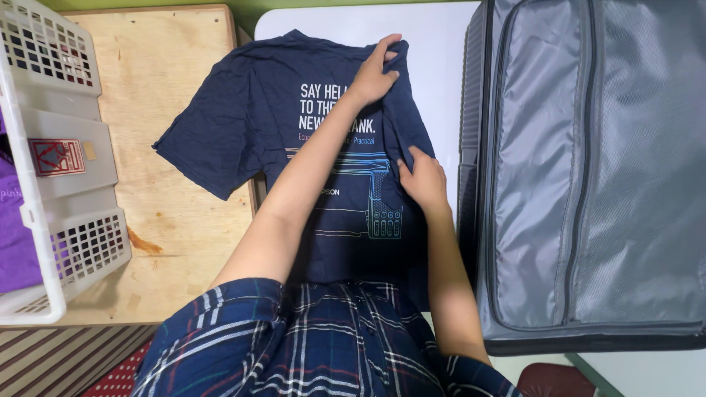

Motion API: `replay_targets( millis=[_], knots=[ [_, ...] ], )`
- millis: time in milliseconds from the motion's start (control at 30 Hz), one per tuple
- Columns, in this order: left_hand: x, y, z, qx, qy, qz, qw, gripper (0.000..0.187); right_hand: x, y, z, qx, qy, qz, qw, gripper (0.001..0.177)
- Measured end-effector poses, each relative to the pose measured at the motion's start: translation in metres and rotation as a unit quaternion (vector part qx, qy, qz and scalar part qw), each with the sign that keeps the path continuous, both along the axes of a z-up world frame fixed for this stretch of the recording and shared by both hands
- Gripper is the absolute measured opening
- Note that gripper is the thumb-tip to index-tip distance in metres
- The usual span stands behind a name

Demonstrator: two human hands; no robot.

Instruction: The person folds a dark blue t-shirt and a black t-shirt on a white surface. They smooth the shirts, fold the sleeves and body, and place the folded items into a white laundry basket.

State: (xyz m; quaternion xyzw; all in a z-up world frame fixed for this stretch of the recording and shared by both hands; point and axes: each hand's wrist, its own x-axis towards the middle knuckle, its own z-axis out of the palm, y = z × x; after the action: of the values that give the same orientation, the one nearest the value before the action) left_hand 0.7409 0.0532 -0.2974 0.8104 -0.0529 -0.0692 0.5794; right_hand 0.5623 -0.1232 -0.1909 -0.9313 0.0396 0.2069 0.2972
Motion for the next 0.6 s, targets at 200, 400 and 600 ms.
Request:
replay_targets(
  millis=[200,400,600],
  knots=[
    [-0.048,0.002,0.075,0.194,0.108,0.029,0.975,0.098,-0.010,0.034,-0.023,0.170,-0.122,-0.086,0.974,0.029],
    [-0.070,0.041,0.013,0.220,0.154,-0.072,0.960,0.069,-0.035,0.048,-0.007,0.358,-0.080,-0.020,0.930,0.051],
    [-0.075,0.047,-0.003,0.219,0.010,0.009,0.976,0.044,-0.083,0.012,0.012,-0.020,-0.261,0.021,0.965,0.043]
  ],
)
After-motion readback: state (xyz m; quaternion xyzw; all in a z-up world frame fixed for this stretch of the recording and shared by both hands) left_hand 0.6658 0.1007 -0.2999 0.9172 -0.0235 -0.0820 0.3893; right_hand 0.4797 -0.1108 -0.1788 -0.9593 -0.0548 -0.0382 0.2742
